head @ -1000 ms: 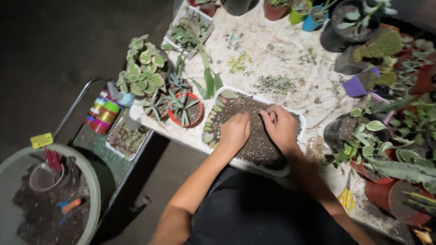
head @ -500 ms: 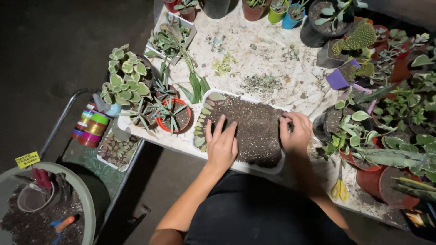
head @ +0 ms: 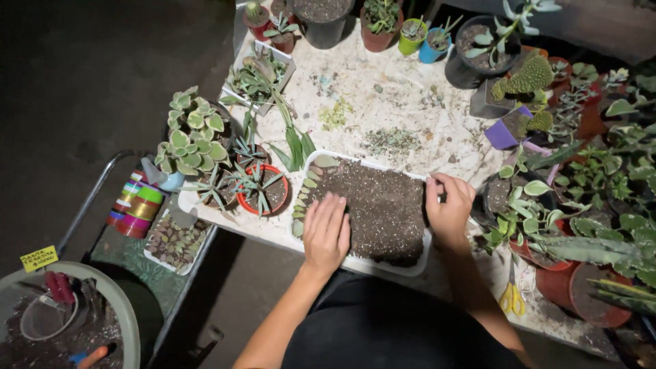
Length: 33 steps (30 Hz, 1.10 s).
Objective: Planting succulent leaves into a tray of soil for propagation
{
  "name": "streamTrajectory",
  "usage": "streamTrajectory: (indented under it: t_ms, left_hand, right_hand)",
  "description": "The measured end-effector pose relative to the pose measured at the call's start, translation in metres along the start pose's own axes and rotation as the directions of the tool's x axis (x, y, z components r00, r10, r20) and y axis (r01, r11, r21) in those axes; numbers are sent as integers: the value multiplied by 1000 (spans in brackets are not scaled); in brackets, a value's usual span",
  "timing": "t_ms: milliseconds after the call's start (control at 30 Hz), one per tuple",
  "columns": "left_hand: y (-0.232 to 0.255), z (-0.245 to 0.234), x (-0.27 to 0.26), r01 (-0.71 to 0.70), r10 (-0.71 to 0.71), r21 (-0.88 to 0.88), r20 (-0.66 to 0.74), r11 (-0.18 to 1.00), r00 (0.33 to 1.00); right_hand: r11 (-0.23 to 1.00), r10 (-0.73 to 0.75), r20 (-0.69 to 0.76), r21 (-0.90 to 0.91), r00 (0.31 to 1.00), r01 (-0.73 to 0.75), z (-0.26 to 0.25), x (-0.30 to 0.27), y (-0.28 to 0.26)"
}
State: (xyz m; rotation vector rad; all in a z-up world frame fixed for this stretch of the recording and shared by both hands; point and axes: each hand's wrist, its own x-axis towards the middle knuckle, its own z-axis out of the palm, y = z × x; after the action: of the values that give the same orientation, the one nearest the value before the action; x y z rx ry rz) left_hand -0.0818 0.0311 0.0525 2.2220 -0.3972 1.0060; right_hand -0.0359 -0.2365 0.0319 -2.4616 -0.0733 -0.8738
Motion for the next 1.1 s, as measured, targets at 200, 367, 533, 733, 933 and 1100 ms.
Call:
streamTrajectory:
  t_ms: [200,367,533,733,933,1100]
  left_hand:
    - [-3,-9,9,-40,40,-32,-24,999,999]
    - [-7,-11,8,-25,24,-8,-73,1000,997]
    - [-6,-19,7,-21,24,32,-103,999,994]
    - [-3,-26,11,-56,59,29,-140,998,988]
    - [-4,-27,14,-55,59,32,-153,998,986]
    - [-6,-30,15,-56,64,57,-167,997,984]
  right_hand:
    - [999,-43,3,-24,999,43,21,27,10]
    - [993,-69,26,-97,997,71,58,66,24]
    - [988,-58,63,-138,996,67,88,91,33]
    - [997,10,123,-80,992,0,126,114,24]
    - [999,-39,246,10,968,38,208,137,10]
    - [998,45,456,-66,889,-17,237,153,-7]
